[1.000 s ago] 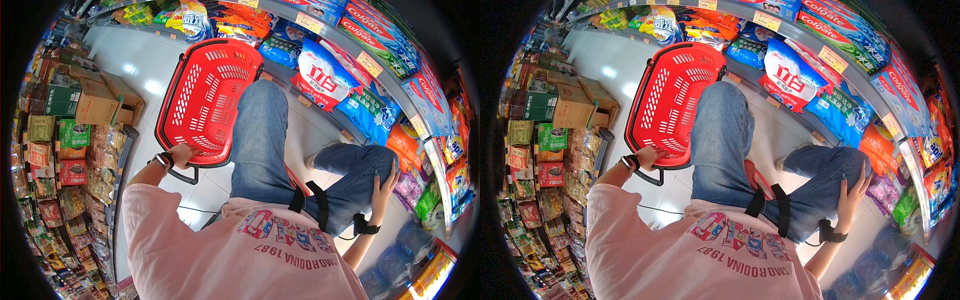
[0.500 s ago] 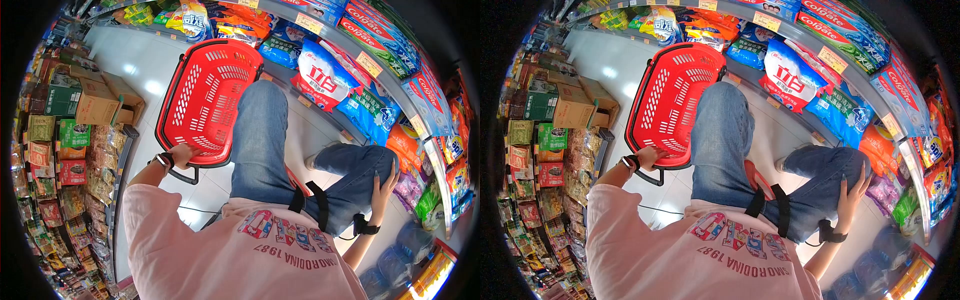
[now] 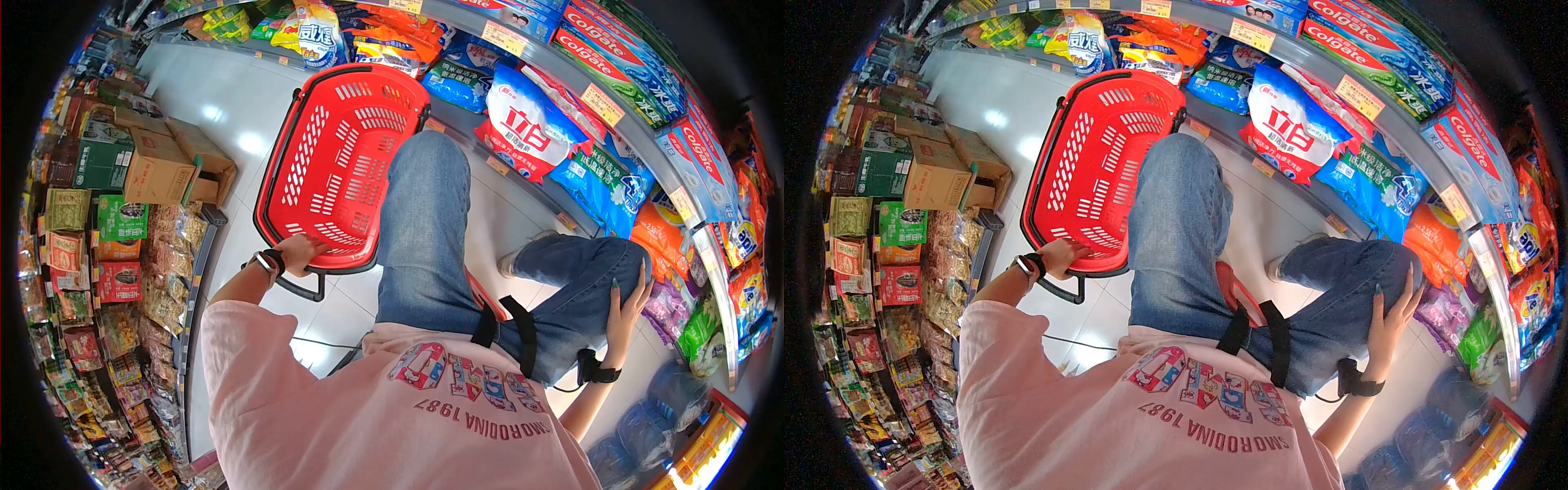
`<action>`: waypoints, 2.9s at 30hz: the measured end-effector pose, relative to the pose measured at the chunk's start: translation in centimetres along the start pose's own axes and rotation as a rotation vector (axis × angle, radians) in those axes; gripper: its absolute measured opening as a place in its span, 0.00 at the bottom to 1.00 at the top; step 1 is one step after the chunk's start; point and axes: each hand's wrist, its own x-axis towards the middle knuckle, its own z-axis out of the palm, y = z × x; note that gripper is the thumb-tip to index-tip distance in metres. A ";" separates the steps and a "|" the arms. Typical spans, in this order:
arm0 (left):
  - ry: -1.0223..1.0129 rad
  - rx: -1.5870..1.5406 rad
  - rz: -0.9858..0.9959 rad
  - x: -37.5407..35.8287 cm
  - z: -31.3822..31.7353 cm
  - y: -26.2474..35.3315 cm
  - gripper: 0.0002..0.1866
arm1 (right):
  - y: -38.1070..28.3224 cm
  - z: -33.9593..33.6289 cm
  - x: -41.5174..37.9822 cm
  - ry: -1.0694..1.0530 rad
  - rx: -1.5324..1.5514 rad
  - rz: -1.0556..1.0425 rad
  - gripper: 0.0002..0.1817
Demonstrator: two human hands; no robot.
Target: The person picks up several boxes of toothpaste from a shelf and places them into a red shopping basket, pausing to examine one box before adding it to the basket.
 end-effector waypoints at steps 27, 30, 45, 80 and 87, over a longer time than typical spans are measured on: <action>-0.015 -0.028 -0.019 0.4 0.8 -0.3 0.43 | -0.1 0.0 0.1 0.005 0.008 -0.002 0.34; -0.022 -0.035 -0.021 0.3 0.2 -0.1 0.43 | -0.1 0.0 0.1 0.002 0.006 -0.002 0.34; 0.010 -0.055 -0.011 0.4 0.6 -0.3 0.42 | 0.4 0.2 0.0 0.008 0.005 -0.008 0.34; 0.032 -0.052 -0.036 0.4 0.8 -0.2 0.42 | 0.2 0.0 0.1 0.002 0.006 -0.008 0.35; 0.012 -0.031 -0.034 0.5 1.2 -0.4 0.43 | 0.1 0.1 0.1 0.004 0.010 -0.001 0.35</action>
